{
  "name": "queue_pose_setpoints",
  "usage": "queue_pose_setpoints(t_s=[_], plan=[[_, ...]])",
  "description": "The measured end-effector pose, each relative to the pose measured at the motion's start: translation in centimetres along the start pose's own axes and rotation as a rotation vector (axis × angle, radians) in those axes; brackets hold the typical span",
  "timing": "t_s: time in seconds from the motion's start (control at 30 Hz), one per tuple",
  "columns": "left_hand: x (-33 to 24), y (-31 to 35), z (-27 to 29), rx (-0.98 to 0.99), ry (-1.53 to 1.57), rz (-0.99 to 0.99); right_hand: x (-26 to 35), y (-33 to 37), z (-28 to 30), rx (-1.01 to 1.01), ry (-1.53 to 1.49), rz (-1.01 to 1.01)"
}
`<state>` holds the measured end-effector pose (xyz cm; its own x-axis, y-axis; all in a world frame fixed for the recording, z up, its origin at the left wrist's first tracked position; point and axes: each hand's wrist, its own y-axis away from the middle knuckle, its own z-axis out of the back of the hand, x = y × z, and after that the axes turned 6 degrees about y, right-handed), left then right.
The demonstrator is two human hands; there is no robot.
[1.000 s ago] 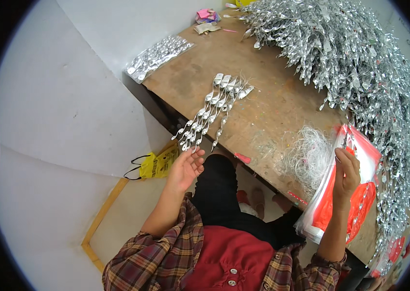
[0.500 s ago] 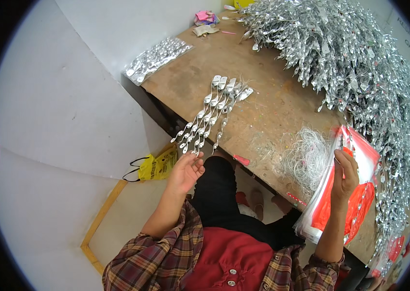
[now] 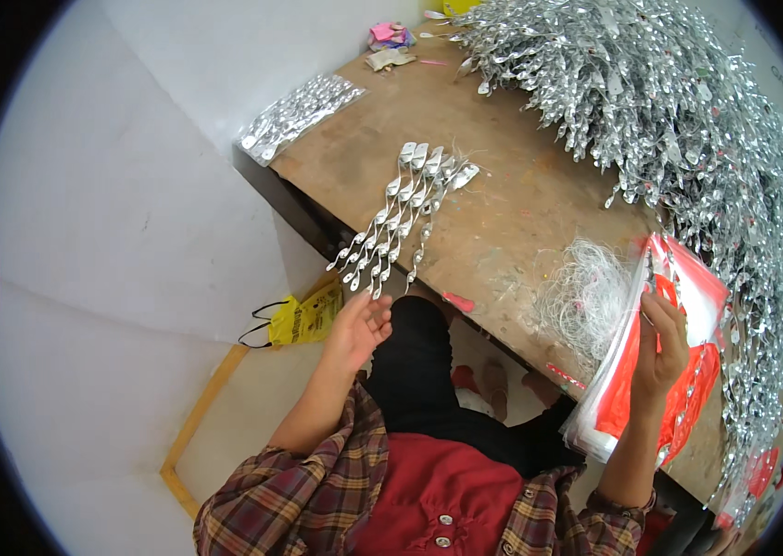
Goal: Packaging silver tinsel decorations into plastic bags and attaching small clips or hooks.
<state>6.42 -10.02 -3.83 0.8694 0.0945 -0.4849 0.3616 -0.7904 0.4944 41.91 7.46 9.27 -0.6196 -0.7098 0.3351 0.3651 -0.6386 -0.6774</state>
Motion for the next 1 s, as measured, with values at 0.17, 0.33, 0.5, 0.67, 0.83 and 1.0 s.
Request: queue_pose_setpoints(t_s=[0.17,0.33,0.5,0.67,0.83,1.0], plan=[[2.6,2.1,-2.1,0.252,-0.511,0.246,0.7,-0.1,0.0,-0.046,-0.083,-0.004],[3.0,-1.2,-8.4,0.497,-1.310,-0.775,2.2,-0.3,0.2,-0.058,-0.107,0.116],[1.5,-5.1,-7.9,0.284,-1.600,-1.154,4.6,1.2,-1.1,-0.096,-0.124,0.267],[1.7,-4.5,-9.7,0.273,-1.338,-0.834,8.3,2.2,-3.3,0.089,-0.259,0.464],[2.2,-4.8,-15.2,0.445,-0.189,0.203,10.2,4.7,-6.4,0.260,-0.444,0.645],[2.0,-7.6,-15.3,0.521,-0.017,0.037,9.3,6.3,-6.4,0.353,-0.407,0.658]])
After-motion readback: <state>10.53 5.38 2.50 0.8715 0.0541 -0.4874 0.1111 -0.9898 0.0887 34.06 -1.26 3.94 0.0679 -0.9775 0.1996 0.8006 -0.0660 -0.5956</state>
